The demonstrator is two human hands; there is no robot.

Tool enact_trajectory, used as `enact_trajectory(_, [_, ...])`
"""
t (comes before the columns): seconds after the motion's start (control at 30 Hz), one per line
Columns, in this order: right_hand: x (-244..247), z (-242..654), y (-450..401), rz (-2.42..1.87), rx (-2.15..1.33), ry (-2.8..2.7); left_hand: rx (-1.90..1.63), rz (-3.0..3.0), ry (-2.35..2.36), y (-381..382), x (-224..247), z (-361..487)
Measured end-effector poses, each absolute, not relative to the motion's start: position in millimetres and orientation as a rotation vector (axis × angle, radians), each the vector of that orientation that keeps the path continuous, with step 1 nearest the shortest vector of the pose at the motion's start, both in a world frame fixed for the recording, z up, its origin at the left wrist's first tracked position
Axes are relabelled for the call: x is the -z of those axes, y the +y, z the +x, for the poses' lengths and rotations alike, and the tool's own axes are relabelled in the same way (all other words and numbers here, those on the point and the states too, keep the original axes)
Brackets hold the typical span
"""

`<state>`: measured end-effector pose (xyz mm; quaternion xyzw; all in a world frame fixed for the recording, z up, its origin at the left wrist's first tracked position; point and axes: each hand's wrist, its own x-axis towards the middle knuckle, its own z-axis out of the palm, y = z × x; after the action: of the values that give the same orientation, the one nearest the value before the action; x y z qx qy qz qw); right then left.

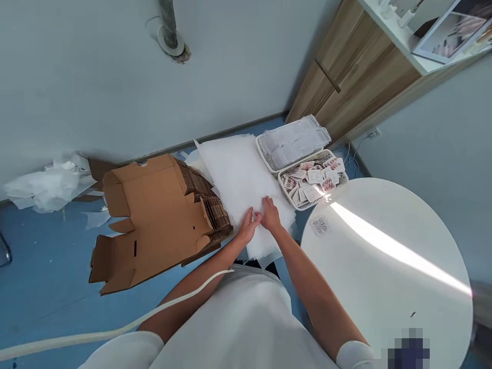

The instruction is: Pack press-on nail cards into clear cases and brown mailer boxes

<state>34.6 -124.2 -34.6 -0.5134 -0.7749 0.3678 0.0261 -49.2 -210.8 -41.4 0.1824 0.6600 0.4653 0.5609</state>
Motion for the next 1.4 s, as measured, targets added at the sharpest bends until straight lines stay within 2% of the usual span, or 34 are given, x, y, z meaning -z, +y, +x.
enact_trajectory(0.2, [23.4, 31.8, -150.0, -1.416, -1.189, -2.52, -1.225, 0.386, 1.54, -191.8, 33.7, -46.9])
enact_trajectory(0.4, [13.4, 34.1, -154.8, -1.195, -1.301, -2.487, -1.287, 0.26, 1.789, -187.4, 45.3, -45.6])
enact_trajectory(0.6, [15.7, 34.0, -132.2, -1.51, -1.071, -2.193, -1.188, 0.215, 1.9, -192.7, 52.4, -48.6])
enact_trajectory(0.8, [20.1, 26.1, -109.9, -1.573, -1.169, -2.048, -1.237, 0.2, 1.745, -195.6, 50.0, -50.6])
enact_trajectory(1.13, [6.4, 44.7, -110.2, -1.754, -1.033, -1.81, -1.205, 0.206, 1.746, -193.1, 36.5, -45.7])
enact_trajectory(1.3, [-14.9, 53.4, -114.5, -1.565, -1.121, -2.034, -1.098, 0.485, 1.832, -204.6, 22.8, -33.9])
enact_trajectory(1.4, [-36.9, 58.0, -120.3, -1.398, -1.041, -2.207, -1.033, 0.657, 1.857, -208.7, 15.0, -25.4])
